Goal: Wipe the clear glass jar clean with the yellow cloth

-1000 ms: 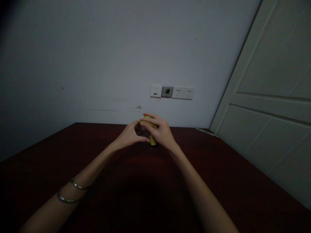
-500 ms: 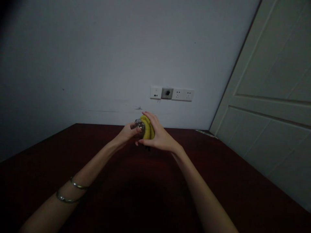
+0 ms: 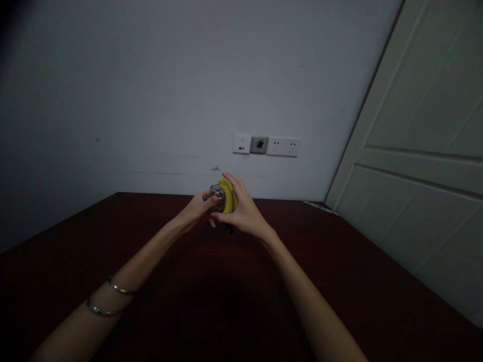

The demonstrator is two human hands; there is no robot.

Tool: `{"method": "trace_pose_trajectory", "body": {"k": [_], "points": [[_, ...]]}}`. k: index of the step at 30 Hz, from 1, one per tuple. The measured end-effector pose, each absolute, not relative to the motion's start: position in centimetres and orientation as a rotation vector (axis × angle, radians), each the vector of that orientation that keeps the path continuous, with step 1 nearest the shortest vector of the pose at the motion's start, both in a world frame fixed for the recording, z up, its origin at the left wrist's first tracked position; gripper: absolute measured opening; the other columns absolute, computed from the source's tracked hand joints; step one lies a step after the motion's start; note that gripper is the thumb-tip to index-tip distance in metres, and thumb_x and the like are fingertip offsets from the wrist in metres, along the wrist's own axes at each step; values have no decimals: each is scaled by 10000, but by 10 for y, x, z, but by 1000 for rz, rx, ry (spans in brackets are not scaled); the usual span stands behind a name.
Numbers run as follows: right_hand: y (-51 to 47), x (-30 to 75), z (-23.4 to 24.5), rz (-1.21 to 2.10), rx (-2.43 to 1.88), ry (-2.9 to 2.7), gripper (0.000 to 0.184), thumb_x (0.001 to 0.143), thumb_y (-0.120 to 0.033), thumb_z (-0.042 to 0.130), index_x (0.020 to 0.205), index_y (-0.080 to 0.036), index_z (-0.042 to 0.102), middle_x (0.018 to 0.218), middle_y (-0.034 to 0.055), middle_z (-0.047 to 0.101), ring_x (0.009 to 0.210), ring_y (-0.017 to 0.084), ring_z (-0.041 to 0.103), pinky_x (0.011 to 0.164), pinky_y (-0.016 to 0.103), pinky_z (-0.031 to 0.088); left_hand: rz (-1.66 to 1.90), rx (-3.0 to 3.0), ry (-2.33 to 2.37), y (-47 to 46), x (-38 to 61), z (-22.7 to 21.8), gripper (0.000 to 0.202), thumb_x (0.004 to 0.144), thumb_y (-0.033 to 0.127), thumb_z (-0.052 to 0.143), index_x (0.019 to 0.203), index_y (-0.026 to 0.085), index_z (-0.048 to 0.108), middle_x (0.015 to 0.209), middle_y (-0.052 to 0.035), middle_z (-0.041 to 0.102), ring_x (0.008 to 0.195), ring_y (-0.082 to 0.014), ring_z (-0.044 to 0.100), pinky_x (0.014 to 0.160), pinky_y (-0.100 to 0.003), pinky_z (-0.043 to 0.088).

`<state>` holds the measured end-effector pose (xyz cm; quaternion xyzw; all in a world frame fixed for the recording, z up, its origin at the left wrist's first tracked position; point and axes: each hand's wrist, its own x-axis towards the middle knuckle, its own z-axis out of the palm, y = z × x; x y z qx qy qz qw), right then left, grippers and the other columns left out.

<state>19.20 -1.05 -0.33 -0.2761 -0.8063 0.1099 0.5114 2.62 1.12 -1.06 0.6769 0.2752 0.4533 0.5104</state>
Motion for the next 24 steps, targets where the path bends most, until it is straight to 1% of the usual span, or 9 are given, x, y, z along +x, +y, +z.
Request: {"method": "trace_pose_trajectory", "body": {"k": [3, 5, 7, 9, 11, 14, 16, 19, 24], "points": [[-8, 192, -5, 401, -686, -1857, 893, 605, -297, 797, 1380, -256, 355, 1375, 108, 429, 1266, 260, 439, 1104, 444, 322, 1009, 1680, 643, 16, 18, -11, 747, 577, 603, 733, 1118, 126, 541, 826, -58, 618, 545, -114, 576, 416, -224, 494], [-5, 191, -6, 518, -701, -1770, 885, 585, -305, 802, 1362, -230, 384, 1359, 117, 466, 1243, 259, 472, 1082, 432, 358, 938, 1733, 671, 19, 12, -12, 839, 588, 528, 761, 1269, 151, 448, 841, -59, 627, 543, -113, 575, 433, -222, 479], [-3, 191, -6, 616, -732, -1687, 884, 554, -302, 812, 1338, -206, 416, 1326, 123, 511, 1211, 260, 508, 1055, 423, 394, 888, 1827, 735, 22, 6, -13, 962, 585, 428, 794, 1384, 171, 323, 876, -69, 637, 588, -127, 591, 481, -230, 478], [-2, 190, -6, 702, -787, -1629, 892, 527, -299, 820, 1324, -189, 434, 1299, 125, 540, 1175, 260, 540, 1037, 421, 414, 891, 1968, 810, 23, 3, -13, 1086, 553, 361, 824, 1438, 164, 226, 951, -96, 642, 702, -172, 625, 589, -284, 509], [-2, 189, -4, 790, -840, -1585, 900, 518, -306, 821, 1322, -177, 437, 1283, 127, 557, 1146, 259, 562, 1028, 422, 425, 936, 2118, 867, 22, 2, -12, 1160, 524, 348, 841, 1457, 151, 181, 1068, -135, 630, 859, -232, 636, 747, -373, 517], [-2, 187, -2, 876, -875, -1541, 928, 509, -312, 820, 1330, -140, 425, 1255, 142, 579, 1127, 268, 576, 1019, 426, 435, 991, 2246, 860, 17, 5, -10, 1120, 521, 352, 842, 1443, 167, 233, 1258, -165, 556, 1091, -297, 569, 925, -443, 452], [-3, 185, -2, 900, -882, -1529, 938, 505, -309, 820, 1333, -129, 418, 1235, 146, 592, 1119, 274, 581, 1015, 437, 439, 1023, 2260, 814, 14, 8, -8, 998, 543, 350, 829, 1392, 177, 333, 1297, -153, 538, 1152, -307, 534, 962, -449, 430], [-3, 184, -3, 912, -883, -1540, 908, 530, -315, 809, 1334, -161, 418, 1241, 132, 590, 1116, 267, 586, 1011, 449, 442, 1075, 2254, 778, 13, 11, -8, 837, 547, 329, 826, 1286, 171, 465, 1258, -134, 572, 1134, -302, 548, 955, -448, 436], [-2, 183, -7, 853, -854, -1634, 916, 564, -355, 800, 1357, -182, 376, 1299, 143, 540, 1149, 265, 562, 1040, 458, 410, 1130, 2210, 826, 16, 11, -12, 803, 493, 311, 851, 1207, 133, 528, 1144, -127, 635, 1048, -280, 595, 911, -421, 464]]}}
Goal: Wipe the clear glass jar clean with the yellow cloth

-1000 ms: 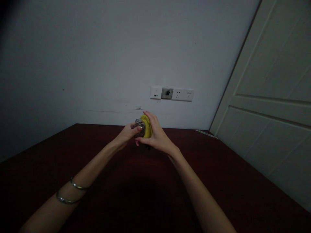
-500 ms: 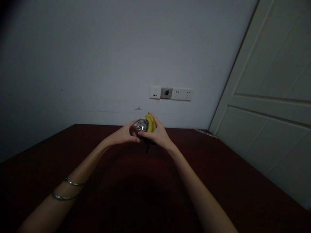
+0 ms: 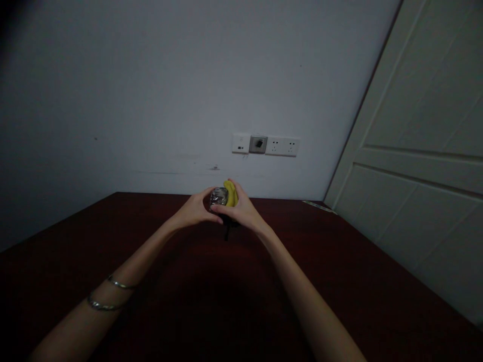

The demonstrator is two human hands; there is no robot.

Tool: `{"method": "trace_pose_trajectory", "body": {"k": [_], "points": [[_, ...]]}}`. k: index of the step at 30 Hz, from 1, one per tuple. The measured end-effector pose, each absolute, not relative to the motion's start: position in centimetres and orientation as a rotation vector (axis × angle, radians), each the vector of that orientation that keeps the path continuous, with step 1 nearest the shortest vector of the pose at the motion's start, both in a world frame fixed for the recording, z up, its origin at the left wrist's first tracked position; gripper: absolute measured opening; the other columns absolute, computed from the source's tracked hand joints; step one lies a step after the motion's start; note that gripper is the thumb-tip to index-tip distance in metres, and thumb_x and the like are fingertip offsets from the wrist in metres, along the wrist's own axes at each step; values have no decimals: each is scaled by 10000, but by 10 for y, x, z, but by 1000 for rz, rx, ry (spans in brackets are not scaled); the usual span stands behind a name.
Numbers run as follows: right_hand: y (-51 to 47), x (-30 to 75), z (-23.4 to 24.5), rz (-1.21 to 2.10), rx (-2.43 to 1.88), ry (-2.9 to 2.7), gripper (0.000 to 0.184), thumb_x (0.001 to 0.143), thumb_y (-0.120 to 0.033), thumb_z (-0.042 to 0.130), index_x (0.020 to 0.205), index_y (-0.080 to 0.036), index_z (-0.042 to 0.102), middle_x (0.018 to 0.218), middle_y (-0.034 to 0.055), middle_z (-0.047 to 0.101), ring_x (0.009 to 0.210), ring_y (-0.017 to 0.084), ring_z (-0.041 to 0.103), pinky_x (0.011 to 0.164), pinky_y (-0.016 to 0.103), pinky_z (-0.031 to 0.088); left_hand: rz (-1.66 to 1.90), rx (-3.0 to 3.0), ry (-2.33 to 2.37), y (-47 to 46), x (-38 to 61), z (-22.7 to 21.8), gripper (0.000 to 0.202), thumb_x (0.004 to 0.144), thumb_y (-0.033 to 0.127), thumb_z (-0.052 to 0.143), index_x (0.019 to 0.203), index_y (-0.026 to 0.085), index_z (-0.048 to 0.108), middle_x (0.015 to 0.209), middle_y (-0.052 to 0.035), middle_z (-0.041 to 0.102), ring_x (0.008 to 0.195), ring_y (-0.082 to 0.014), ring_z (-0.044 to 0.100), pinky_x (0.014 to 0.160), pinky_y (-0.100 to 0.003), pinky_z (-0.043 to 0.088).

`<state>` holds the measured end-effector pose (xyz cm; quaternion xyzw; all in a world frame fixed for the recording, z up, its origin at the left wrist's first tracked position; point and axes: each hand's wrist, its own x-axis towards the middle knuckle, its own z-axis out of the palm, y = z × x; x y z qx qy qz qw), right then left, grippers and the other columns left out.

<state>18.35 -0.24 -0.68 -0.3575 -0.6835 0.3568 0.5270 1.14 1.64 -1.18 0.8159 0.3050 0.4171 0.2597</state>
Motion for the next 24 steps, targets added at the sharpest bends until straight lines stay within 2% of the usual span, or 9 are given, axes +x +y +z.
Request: {"method": "trace_pose_trajectory", "body": {"k": [2, 5, 7, 10, 13, 19, 22, 24], "points": [[-3, 182, -9, 777, -841, -1673, 860, 618, -397, 772, 1357, -198, 380, 1322, 144, 516, 1184, 271, 534, 1056, 477, 385, 1155, 2203, 857, 18, 12, -13, 801, 484, 314, 853, 1195, 124, 535, 1117, -121, 645, 1023, -269, 603, 901, -412, 467], [-7, 179, -11, 525, -744, -1726, 578, 754, -427, 666, 1275, -253, 488, 1373, 109, 472, 1273, 258, 451, 1096, 489, 323, 1192, 2173, 874, 18, 13, -15, 804, 481, 305, 854, 1196, 119, 536, 1100, -116, 649, 997, -255, 607, 885, -397, 473], [-11, 177, -11, 335, -642, -1794, 398, 812, -392, 618, 1192, -287, 564, 1406, 71, 445, 1309, 237, 411, 1112, 478, 300, 1202, 2134, 827, 18, 14, -15, 764, 529, 296, 832, 1208, 122, 528, 1084, -106, 652, 967, -236, 617, 859, -377, 486], [-15, 176, -11, 184, -527, -1877, 248, 877, -330, 546, 1111, -309, 625, 1394, 37, 466, 1300, 210, 426, 1100, 463, 322, 1219, 2107, 779, 17, 15, -15, 718, 585, 298, 803, 1222, 130, 516, 1091, -102, 647, 968, -228, 621, 852, -370, 493], [-10, 178, -11, 198, -501, -1788, 220, 917, -329, 481, 1044, -310, 659, 1316, 29, 545, 1241, 193, 489, 1068, 460, 362, 1247, 2150, 793, 15, 17, -14, 817, 538, 313, 835, 1255, 126, 490, 1148, -120, 626, 1031, -253, 602, 889, -388, 480], [11, 182, -14, 487, -605, -1499, 269, 889, -435, 504, 943, -246, 688, 1179, 57, 654, 1118, 204, 591, 1011, 442, 424, 1215, 2240, 754, 9, 21, -10, 904, 495, 355, 856, 1286, 135, 478, 1206, -124, 601, 1048, -256, 590, 917, -393, 467], [6, 183, -12, 372, -589, -1568, 229, 894, -388, 510, 933, -253, 692, 1180, 56, 649, 1115, 199, 589, 1000, 440, 434, 1227, 2243, 781, 7, 23, -10, 892, 476, 339, 863, 1264, 135, 500, 1162, -113, 620, 1039, -255, 585, 915, -391, 462], [-3, 183, -9, 196, -535, -1713, 181, 888, -323, 532, 928, -257, 696, 1212, 57, 623, 1168, 201, 553, 1019, 445, 417, 1226, 2206, 821, 7, 23, -10, 829, 509, 320, 845, 1245, 133, 512, 1079, -94, 645, 957, -237, 607, 845, -372, 487]]}}
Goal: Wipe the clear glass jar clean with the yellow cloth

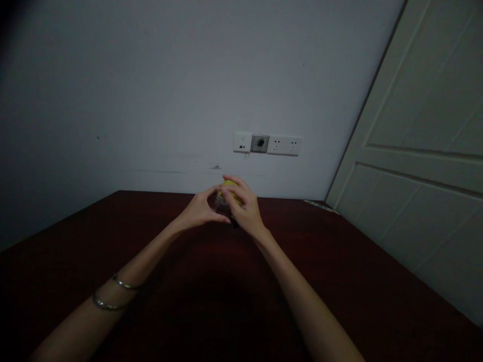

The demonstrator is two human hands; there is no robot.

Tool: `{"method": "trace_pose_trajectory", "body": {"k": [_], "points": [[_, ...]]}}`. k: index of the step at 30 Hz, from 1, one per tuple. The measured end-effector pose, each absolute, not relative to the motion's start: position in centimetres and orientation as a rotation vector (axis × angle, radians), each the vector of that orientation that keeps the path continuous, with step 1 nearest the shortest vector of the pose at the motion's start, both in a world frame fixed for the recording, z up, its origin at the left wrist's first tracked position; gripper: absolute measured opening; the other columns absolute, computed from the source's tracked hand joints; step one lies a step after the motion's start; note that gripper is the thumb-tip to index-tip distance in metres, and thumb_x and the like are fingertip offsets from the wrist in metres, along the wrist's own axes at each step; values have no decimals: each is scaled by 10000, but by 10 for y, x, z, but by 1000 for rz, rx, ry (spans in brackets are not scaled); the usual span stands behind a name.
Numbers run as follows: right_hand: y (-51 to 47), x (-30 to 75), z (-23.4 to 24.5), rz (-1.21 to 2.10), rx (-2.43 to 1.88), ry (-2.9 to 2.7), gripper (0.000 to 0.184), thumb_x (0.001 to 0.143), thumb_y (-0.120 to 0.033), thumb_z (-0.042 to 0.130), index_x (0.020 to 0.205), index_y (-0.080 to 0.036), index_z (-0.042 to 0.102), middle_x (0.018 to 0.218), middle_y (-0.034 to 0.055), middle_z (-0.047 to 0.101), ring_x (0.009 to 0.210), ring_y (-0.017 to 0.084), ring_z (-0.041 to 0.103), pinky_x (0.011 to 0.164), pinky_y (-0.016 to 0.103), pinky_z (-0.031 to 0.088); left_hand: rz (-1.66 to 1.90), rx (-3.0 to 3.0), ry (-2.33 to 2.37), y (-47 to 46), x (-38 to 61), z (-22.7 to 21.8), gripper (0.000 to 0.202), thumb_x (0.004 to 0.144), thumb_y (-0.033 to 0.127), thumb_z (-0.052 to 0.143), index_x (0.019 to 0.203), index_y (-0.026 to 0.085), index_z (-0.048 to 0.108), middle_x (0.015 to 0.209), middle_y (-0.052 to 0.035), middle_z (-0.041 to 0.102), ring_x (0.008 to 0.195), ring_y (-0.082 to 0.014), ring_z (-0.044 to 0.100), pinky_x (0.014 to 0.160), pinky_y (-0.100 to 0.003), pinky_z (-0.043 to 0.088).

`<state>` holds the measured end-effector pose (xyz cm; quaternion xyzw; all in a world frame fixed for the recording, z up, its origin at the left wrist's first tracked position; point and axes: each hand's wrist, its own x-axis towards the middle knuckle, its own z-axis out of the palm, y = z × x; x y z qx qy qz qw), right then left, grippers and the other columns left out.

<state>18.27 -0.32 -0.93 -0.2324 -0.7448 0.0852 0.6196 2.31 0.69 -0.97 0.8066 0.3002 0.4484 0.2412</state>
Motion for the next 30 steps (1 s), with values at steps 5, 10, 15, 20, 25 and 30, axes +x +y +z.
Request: {"method": "trace_pose_trajectory", "body": {"k": [5, 10, 15, 20, 25, 30], "points": [[-16, 181, -3, 35, -467, -1891, 142, 853, -249, 584, 921, -232, 708, 1238, 81, 600, 1226, 214, 507, 1036, 437, 401, 1244, 2094, 782, 8, 24, -12, 716, 595, 287, 792, 1234, 132, 509, 1018, -75, 654, 879, -201, 618, 767, -328, 500], [-2, 181, -5, 295, -579, -1586, 173, 857, -333, 575, 891, -240, 717, 1122, 62, 667, 1077, 194, 607, 972, 405, 450, 1219, 2076, 682, 8, 27, -14, 840, 530, 300, 835, 1280, 149, 489, 1143, -107, 623, 983, -226, 605, 854, -375, 491], [1, 182, -6, 372, -634, -1578, 190, 851, -376, 578, 876, -258, 724, 1109, 50, 678, 1062, 198, 615, 965, 418, 457, 1191, 2072, 764, 4, 29, -10, 818, 507, 300, 843, 1242, 141, 522, 1039, -80, 660, 865, -196, 616, 792, -353, 503], [-14, 183, -2, 67, -537, -1907, 160, 853, -300, 585, 934, -273, 721, 1223, 55, 616, 1184, 223, 537, 1025, 468, 412, 1244, 2073, 870, 6, 27, -11, 498, 592, 246, 770, 1044, 120, 603, 886, -38, 663, 751, -151, 587, 664, -263, 478], [-14, 178, -4, 25, -565, -1834, 172, 856, -272, 584, 954, -253, 724, 1213, 77, 615, 1153, 223, 558, 997, 439, 442, 1275, 2095, 873, 7, 27, -11, 507, 604, 239, 752, 1070, 124, 589, 903, -34, 658, 754, -142, 577, 646, -239, 453], [-9, 173, -5, 107, -660, -1654, 170, 864, -272, 569, 920, -250, 728, 1088, 75, 661, 1041, 205, 614, 929, 418, 486, 1271, 2206, 880, 4, 27, -10, 583, 594, 328, 781, 1111, 140, 588, 925, -42, 655, 781, -158, 576, 686, -267, 455]]}}
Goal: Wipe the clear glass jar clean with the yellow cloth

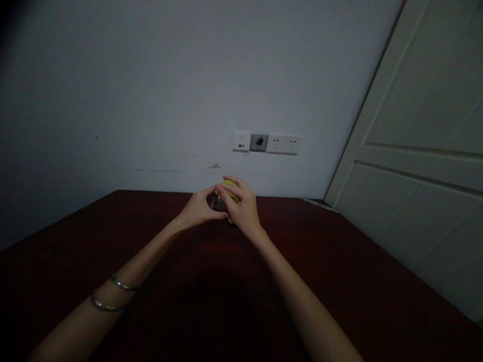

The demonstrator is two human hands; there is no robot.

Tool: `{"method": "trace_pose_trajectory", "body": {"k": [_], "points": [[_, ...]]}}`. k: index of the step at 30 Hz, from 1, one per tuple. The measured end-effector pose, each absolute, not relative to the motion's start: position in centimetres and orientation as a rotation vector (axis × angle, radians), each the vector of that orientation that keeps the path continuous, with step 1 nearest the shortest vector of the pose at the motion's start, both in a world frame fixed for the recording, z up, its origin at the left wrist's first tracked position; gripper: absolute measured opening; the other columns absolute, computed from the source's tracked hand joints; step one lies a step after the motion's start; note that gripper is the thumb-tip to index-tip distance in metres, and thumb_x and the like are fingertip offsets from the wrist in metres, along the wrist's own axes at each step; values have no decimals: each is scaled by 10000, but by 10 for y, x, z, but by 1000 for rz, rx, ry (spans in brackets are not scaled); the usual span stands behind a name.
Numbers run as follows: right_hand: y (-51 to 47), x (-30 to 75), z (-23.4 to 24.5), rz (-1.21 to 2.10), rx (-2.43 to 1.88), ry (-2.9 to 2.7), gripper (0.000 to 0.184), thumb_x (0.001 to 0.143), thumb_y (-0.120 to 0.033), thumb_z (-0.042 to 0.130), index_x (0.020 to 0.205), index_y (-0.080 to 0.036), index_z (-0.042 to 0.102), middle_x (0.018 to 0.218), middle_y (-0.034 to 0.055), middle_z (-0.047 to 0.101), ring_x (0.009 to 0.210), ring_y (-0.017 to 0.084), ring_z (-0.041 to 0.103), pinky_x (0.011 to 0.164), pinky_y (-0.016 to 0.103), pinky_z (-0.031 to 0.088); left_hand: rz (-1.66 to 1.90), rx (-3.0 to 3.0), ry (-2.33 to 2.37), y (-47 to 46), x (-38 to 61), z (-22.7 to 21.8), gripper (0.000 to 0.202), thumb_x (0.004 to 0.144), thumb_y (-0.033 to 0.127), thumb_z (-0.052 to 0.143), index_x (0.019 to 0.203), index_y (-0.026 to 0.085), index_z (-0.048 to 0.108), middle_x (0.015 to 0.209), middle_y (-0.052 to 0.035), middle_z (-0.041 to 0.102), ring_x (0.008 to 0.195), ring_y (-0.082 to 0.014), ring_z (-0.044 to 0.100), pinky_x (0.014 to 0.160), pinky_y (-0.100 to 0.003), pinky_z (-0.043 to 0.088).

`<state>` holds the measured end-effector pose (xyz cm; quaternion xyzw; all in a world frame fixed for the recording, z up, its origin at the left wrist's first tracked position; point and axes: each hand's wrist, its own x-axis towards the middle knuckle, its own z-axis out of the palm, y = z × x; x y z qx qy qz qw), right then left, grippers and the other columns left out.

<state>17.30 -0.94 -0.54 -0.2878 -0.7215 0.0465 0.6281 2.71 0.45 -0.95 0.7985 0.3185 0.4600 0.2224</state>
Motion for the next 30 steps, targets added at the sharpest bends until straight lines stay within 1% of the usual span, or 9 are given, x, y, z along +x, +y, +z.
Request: {"method": "trace_pose_trajectory", "body": {"k": [2, 4, 7, 11, 13, 15, 19, 24, 30], "points": [[-11, 175, -5, 94, -655, -1700, 166, 858, -272, 579, 933, -259, 727, 1129, 73, 649, 1061, 208, 604, 938, 427, 482, 1248, 2214, 911, 5, 26, -10, 562, 594, 315, 776, 1097, 144, 593, 883, -32, 652, 755, -154, 572, 661, -262, 453], [-13, 178, -4, 59, -610, -1817, 165, 848, -272, 594, 950, -278, 724, 1199, 61, 623, 1133, 217, 568, 983, 449, 453, 1225, 2199, 929, 6, 25, -10, 528, 597, 276, 764, 1079, 143, 595, 847, -18, 647, 730, -147, 570, 632, -249, 447], [-14, 181, -4, 48, -525, -1948, 166, 833, -266, 617, 956, -288, 726, 1247, 46, 604, 1219, 223, 511, 1042, 466, 400, 1218, 2147, 915, 6, 24, -10, 525, 603, 248, 755, 1088, 139, 587, 868, -22, 656, 740, -147, 583, 628, -242, 454], [-5, 184, -5, 237, -578, -1689, 167, 845, -330, 601, 940, -282, 730, 1167, 50, 650, 1108, 200, 588, 987, 436, 451, 1213, 2145, 852, 4, 25, -9, 645, 571, 317, 802, 1148, 140, 573, 937, -50, 667, 798, -174, 606, 696, -287, 485], [1, 184, -7, 372, -611, -1557, 198, 836, -392, 602, 918, -269, 734, 1121, 50, 677, 1073, 201, 611, 985, 437, 452, 1195, 2123, 771, 4, 27, -9, 745, 538, 327, 828, 1202, 144, 546, 1016, -70, 663, 884, -201, 615, 774, -326, 495], [3, 184, -8, 462, -617, -1496, 228, 823, -428, 608, 909, -260, 735, 1117, 49, 686, 1083, 207, 610, 1002, 445, 437, 1183, 2057, 696, 5, 28, -10, 794, 518, 310, 842, 1227, 143, 527, 1086, -91, 651, 960, -221, 612, 835, -358, 493], [-6, 182, -7, 414, -547, -1514, 182, 839, -378, 602, 934, -290, 729, 1177, 31, 656, 1125, 202, 586, 1015, 444, 427, 1167, 1843, 587, 8, 30, -10, 745, 498, 247, 844, 1172, 117, 554, 1112, -119, 647, 974, -226, 625, 874, -382, 489], [-16, 181, -4, 254, -493, -1646, 160, 834, -329, 615, 953, -348, 721, 1238, -3, 617, 1161, 208, 558, 1011, 461, 433, 1170, 1666, 529, 6, 30, -7, 686, 496, 210, 834, 1124, 115, 574, 1069, -105, 666, 910, -210, 649, 827, -356, 509], [-4, 183, -7, 332, -560, -1485, 203, 861, -374, 568, 971, -291, 717, 1164, 32, 666, 1119, 199, 592, 1008, 446, 441, 1165, 1695, 520, 5, 30, -7, 719, 449, 237, 867, 1103, 121, 590, 1124, -122, 651, 993, -237, 630, 862, -368, 502]]}}
